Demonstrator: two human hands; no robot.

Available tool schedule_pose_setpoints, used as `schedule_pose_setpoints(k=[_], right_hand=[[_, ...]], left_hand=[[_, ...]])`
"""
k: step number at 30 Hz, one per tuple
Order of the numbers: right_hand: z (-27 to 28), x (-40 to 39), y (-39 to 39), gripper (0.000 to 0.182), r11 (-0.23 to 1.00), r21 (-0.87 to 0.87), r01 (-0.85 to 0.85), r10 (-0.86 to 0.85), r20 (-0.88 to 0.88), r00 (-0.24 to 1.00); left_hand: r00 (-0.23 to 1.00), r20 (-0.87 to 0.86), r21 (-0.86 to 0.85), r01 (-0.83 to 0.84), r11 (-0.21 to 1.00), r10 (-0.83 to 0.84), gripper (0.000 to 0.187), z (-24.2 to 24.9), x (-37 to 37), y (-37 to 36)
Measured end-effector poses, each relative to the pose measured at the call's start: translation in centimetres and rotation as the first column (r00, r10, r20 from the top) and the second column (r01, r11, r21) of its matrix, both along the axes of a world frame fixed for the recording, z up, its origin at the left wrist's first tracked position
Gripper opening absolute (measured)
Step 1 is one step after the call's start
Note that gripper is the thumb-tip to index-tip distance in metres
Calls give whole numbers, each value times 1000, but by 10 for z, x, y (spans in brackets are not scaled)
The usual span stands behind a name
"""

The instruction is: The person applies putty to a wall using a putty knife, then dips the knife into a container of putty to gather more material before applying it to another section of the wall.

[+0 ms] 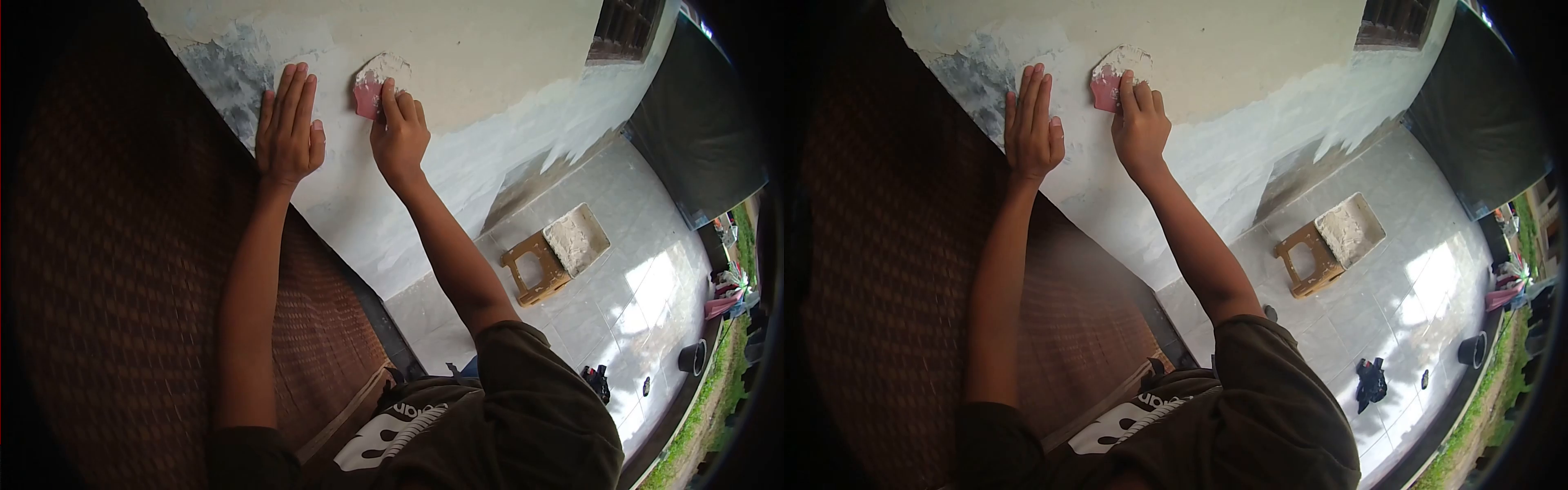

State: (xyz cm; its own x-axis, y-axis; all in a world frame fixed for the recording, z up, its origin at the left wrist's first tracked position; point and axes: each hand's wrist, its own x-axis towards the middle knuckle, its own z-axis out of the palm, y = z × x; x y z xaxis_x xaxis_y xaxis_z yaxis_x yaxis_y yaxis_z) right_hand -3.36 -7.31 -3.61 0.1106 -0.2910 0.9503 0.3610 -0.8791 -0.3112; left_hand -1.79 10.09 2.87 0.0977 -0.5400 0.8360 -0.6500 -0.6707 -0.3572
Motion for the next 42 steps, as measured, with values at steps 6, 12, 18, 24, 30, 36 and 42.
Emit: schedule_pose_setpoints(k=[6,12,18,24,30,36,42], right_hand=[[-73,-43,52,62,964,100,-245,258,-153,954],[-41,-44,16,70,971,117,-208,214,-42,976],[-29,6,-3,61,999,43,17,-16,-26,1000],[-84,-48,55,64,964,99,-248,263,-184,947],[-36,-43,12,72,969,117,-219,226,-44,973],[-7,2,-10,62,999,41,6,-6,20,1000],[-72,-27,44,60,994,41,-101,107,-178,978]], left_hand=[[999,-11,2,-33,999,33,60,-2,3,1],[1000,2,18,-28,999,28,59,-1,0,-1],[999,15,37,-49,998,49,58,-2,1,-2],[995,24,84,-96,992,94,58,-1,1,-3],[992,23,146,-126,981,124,56,1,-2,-5],[993,19,140,-121,983,120,54,1,-2,-6],[987,61,130,-157,979,150,51,-2,3,-6]])
